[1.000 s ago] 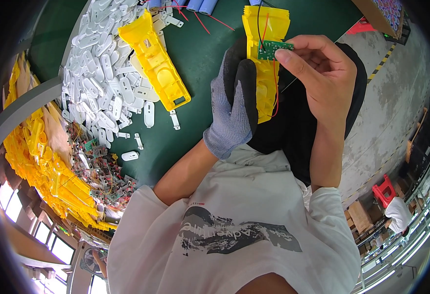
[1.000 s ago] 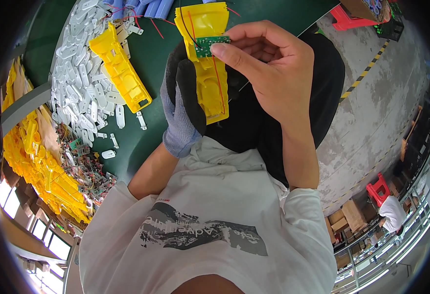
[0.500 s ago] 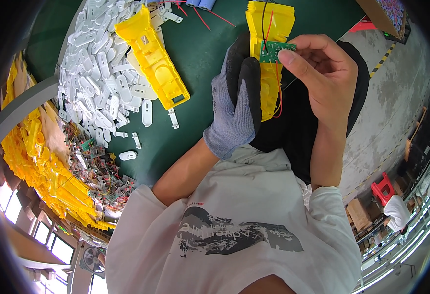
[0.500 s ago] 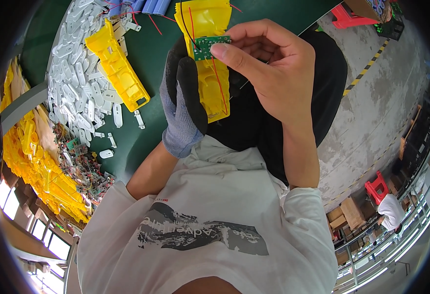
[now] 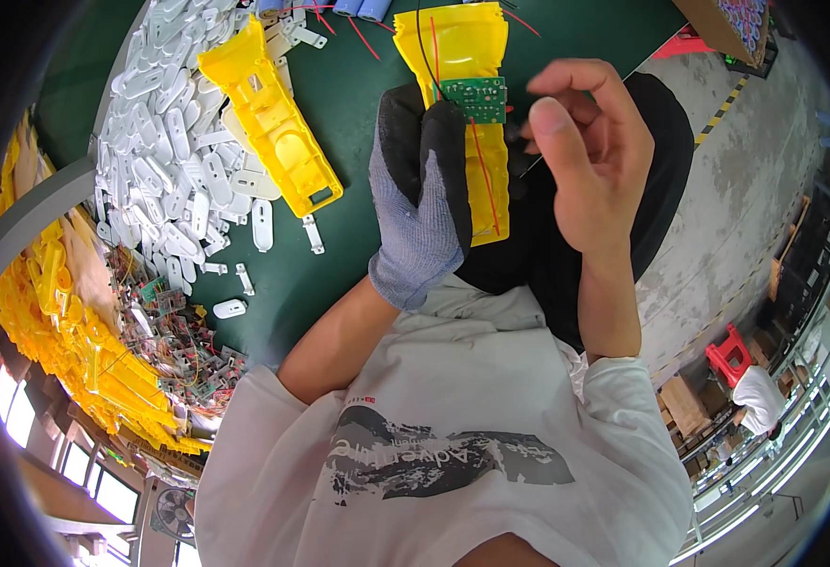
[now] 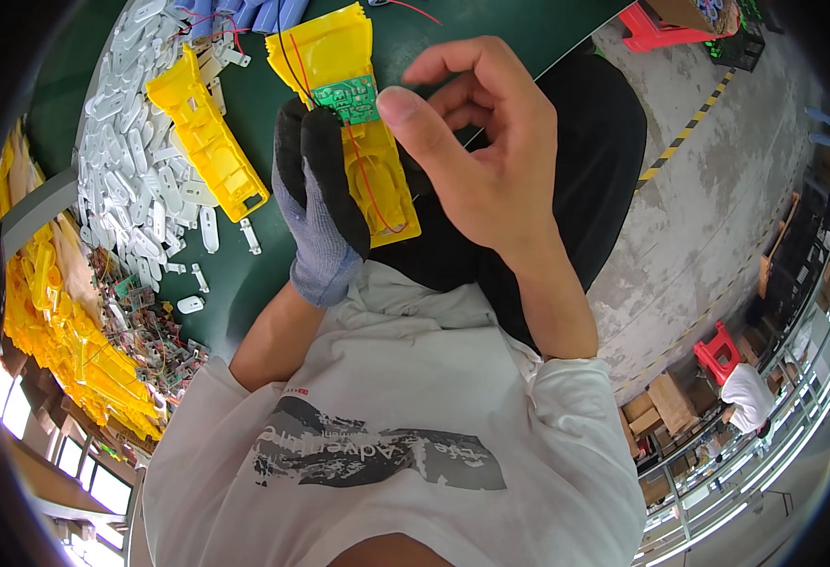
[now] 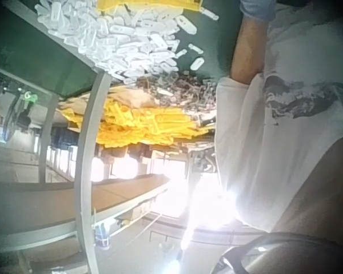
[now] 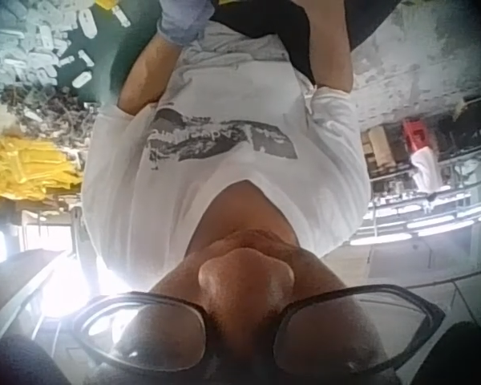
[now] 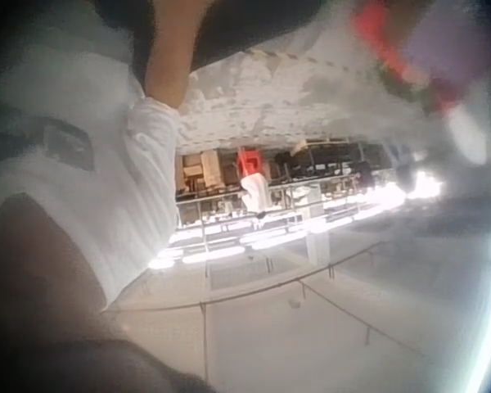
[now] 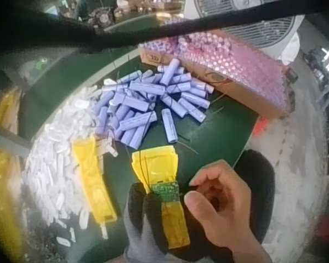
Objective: The person assembles electronic components by hand, inserting circuit boards, batteries, white plastic components, and wires into yellow plastic light housings.
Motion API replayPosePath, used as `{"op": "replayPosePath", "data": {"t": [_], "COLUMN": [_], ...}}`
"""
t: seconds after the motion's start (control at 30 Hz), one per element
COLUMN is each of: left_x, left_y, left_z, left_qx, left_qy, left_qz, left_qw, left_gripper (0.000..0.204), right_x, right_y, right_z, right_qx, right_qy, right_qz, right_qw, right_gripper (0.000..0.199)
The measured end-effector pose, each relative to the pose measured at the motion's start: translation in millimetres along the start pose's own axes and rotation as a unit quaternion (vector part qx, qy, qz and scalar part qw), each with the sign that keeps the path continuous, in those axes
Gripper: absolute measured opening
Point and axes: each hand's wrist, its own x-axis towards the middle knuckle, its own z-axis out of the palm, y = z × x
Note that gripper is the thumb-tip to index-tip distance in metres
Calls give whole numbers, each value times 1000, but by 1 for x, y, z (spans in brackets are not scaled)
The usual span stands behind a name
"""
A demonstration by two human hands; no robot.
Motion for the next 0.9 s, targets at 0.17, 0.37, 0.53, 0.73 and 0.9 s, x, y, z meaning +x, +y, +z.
{"op": "replayPosePath", "data": {"t": [0.17, 0.37, 0.53, 0.73, 0.9], "left_x": [1, 5, 2, 1, 12], "left_y": [-8, -9, -11, -11, -8], "left_z": [-3, -1, -3, -10, -11], "left_qx": [61, 60, 33, 13, -173], "left_qy": [10, -20, -34, -60, -101], "left_qz": [50, 57, 44, 55, 31], "left_qw": [997, 996, 998, 997, 979], "left_gripper": [15, 16, 18, 23, 33], "right_x": [2, 2, -12, -12, -13], "right_y": [4, 8, 21, 20, 12], "right_z": [-4, -2, 3, 6, -2], "right_qx": [-225, -228, -162, -76, 56], "right_qy": [-94, -83, -43, -28, -22], "right_qz": [-68, -89, -55, -14, 31], "right_qw": [967, 966, 984, 997, 998], "right_gripper": [19, 23, 26, 24, 38]}}
